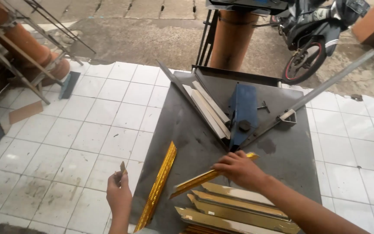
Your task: Using a manual miter cutter to cut decorative gold frame moldings into smaller pieces for assembly.
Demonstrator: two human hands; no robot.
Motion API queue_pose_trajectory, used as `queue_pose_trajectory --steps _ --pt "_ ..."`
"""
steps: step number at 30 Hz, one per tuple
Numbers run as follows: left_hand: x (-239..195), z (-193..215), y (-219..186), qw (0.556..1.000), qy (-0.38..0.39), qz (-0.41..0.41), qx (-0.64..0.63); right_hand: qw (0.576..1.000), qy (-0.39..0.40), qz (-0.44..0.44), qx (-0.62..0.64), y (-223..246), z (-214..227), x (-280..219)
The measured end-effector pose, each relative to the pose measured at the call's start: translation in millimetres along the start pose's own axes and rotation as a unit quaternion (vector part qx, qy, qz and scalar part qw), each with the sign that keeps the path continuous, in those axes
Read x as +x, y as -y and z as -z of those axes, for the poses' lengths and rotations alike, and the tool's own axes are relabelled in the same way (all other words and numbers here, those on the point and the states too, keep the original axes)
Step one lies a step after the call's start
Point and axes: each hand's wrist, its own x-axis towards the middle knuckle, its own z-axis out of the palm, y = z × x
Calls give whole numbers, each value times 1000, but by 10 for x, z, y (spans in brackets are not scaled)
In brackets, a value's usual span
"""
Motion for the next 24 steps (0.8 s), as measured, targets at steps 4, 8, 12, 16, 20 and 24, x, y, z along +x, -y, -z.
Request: queue_pose_trajectory --steps 4,8,12,16,20,24 --pt "-169 332 -270 996 63 63 6 989 -16 138 -40 509 -237 1183" --pt "-235 250 -201 987 122 79 66 974 125 174 -77 777 -630 2038" --pt "-239 92 75 968 190 83 139 939 249 180 -156 1019 -818 2348" --pt "-288 -38 235 972 171 77 141 939 271 162 -141 1103 -755 2273" --pt "-451 -107 -46 985 132 20 112 974 118 -42 188 1151 -577 2066" --pt "-402 -571 -156 978 172 -109 41 829 13 -266 492 1234 38 1584"
